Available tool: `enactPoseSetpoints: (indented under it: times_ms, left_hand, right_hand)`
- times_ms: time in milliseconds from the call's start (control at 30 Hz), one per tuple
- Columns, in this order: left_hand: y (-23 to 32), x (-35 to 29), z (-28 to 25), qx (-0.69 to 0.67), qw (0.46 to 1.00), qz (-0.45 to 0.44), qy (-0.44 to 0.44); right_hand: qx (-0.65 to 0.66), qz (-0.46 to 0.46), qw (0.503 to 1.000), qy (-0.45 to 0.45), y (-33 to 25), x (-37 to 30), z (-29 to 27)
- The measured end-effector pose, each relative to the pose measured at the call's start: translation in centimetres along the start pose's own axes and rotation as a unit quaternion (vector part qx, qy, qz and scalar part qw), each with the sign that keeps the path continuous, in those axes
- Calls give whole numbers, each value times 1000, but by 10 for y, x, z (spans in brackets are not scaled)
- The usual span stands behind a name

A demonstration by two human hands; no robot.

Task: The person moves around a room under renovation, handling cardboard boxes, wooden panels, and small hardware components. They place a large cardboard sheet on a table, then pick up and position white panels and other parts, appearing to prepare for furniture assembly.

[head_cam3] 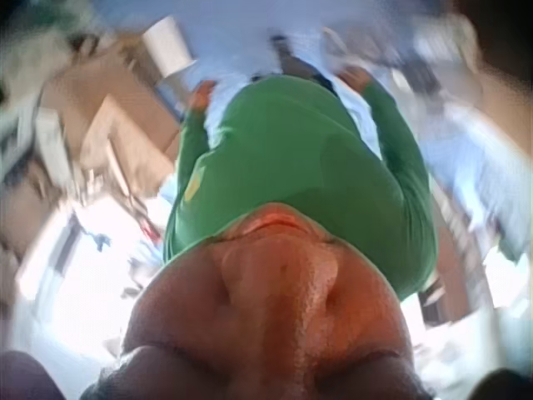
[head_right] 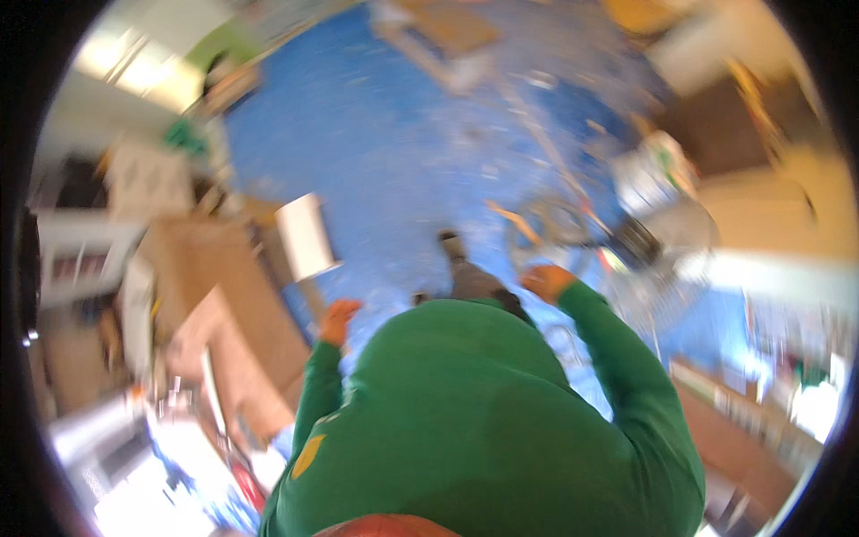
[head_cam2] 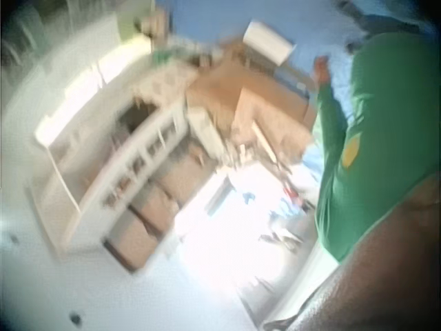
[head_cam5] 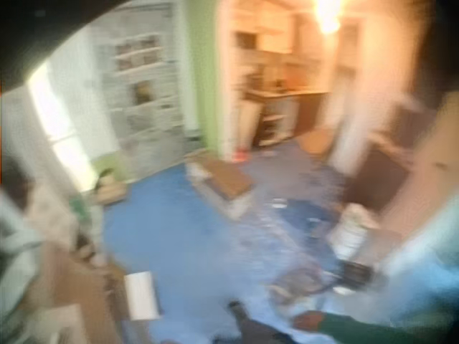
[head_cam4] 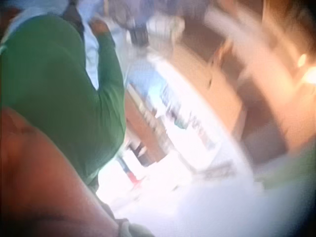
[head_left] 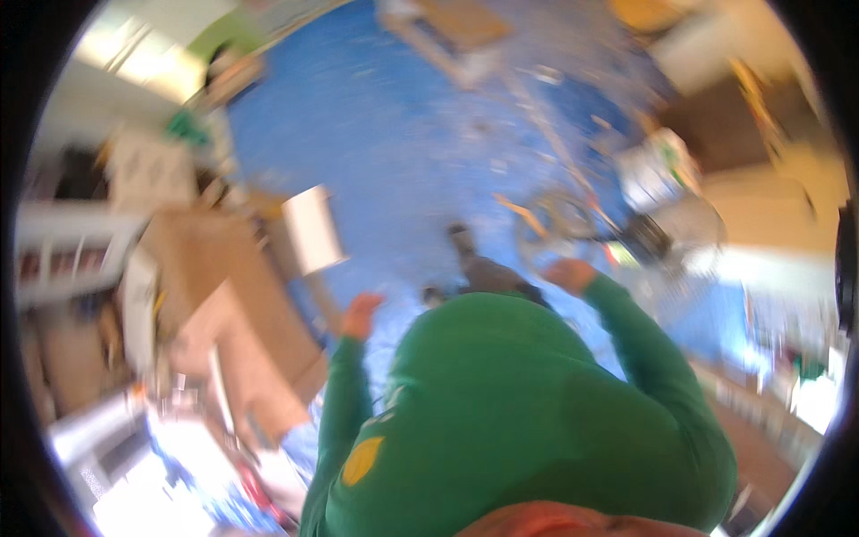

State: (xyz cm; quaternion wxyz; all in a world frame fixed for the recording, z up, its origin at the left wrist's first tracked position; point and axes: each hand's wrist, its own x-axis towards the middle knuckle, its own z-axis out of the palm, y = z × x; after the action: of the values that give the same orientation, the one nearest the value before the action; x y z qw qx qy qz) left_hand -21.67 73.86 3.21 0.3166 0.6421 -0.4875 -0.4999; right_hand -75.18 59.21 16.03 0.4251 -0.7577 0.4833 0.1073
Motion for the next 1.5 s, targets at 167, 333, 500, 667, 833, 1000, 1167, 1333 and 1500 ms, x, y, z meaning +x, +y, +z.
enactPoseSetpoints:
  times_ms: [167, 333, 500, 667, 833, 1000, 1167, 1333, 1500]
  left_hand:
    - [133, 24, -18, 25, 1000, 11, 4]
    - [180, 44, -53, -172, 982, -65, -53]
    - [272, 33, -116, -408, 911, -10, 62]
    - [243, 76, -177, -418, 858, -19, 298]
    - [162, 122, -221, -305, 880, -34, 364]
    - [127, 162, -276, -173, 930, -76, 317]
    - [131, 175, -340, -156, 931, -39, 328]
    - [127, 154, -392, -142, 919, -44, 364]
    - [131, 127, -415, -176, 890, -80, 414]
  right_hand:
    - [-64, 41, 997, -26, 94, 89, 10]
    - [-192, -8, 968, -159, 138, 247, -26]
    - [-85, 48, 973, -208, 91, 421, -160]
    - [376, 122, 916, -60, 3, 517, -277]
    - [327, 96, 939, -43, 0, 553, -279]
    - [-340, -162, 917, -128, -24, 554, -197]
    - [-307, -90, 924, -210, -146, 577, -182]
    - [-384, -254, 864, -205, -260, 644, -165]
    - [-315, -185, 898, -244, -426, 772, -131]
